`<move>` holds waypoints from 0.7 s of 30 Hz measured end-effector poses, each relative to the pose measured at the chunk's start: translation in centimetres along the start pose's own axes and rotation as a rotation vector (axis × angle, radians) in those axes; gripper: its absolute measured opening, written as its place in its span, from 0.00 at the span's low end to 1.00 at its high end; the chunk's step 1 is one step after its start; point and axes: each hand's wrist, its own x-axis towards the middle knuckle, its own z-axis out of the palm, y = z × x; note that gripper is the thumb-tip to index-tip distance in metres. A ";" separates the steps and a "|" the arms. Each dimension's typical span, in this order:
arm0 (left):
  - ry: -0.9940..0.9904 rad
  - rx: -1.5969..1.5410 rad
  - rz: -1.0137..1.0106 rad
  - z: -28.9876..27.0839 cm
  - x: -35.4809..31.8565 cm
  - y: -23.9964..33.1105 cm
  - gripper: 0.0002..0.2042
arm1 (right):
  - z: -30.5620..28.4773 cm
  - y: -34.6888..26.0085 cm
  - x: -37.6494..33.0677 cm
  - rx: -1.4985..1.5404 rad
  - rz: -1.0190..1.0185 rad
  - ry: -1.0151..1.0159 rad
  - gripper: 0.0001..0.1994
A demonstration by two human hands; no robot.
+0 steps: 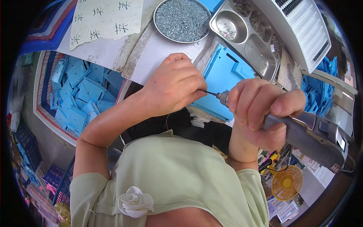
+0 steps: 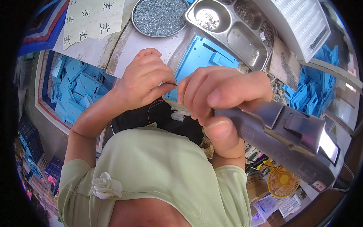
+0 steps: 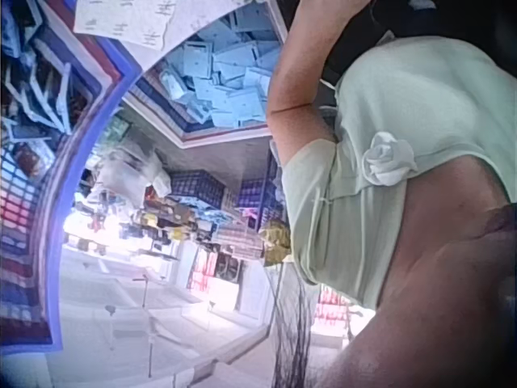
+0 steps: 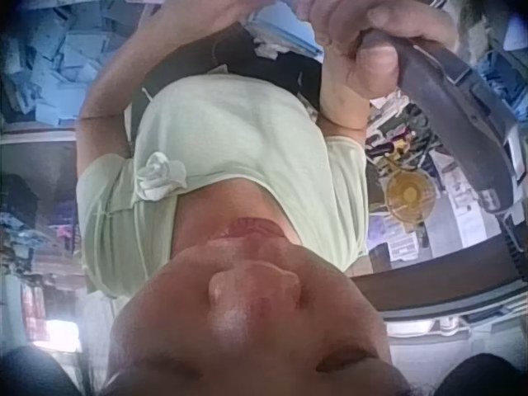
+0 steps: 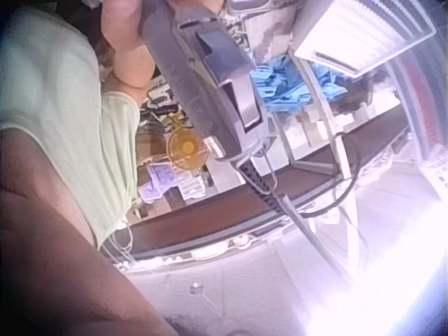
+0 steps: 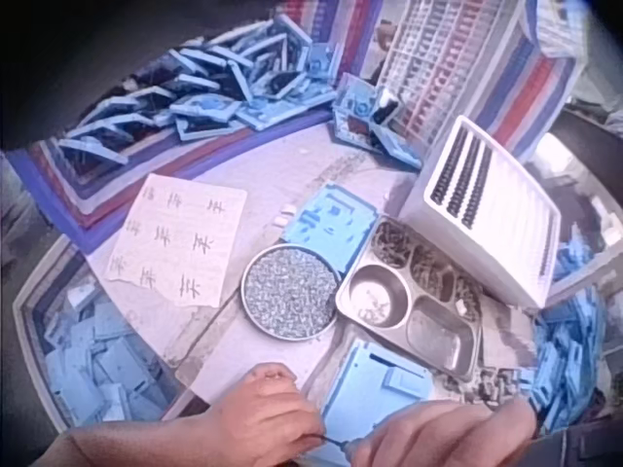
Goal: Assemble internal components of a small blue electronic device, including wiring, a motor, and soldering.
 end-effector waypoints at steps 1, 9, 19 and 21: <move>-0.021 -0.012 -0.002 0.0 -0.1 0.1 0.11 | 0.2 -0.1 -0.3 0.000 0.015 0.012 0.12; 0.076 -0.067 -0.436 -2.6 -1.1 -0.6 0.04 | 2.7 1.0 -3.6 0.106 0.097 0.176 0.14; -0.022 0.099 -0.177 -1.4 -1.8 -0.5 0.10 | 3.4 3.4 -4.0 -0.136 0.065 0.023 0.14; 0.019 0.211 -0.122 -1.6 -1.2 -0.9 0.08 | 3.0 2.6 -4.3 0.018 0.168 0.144 0.13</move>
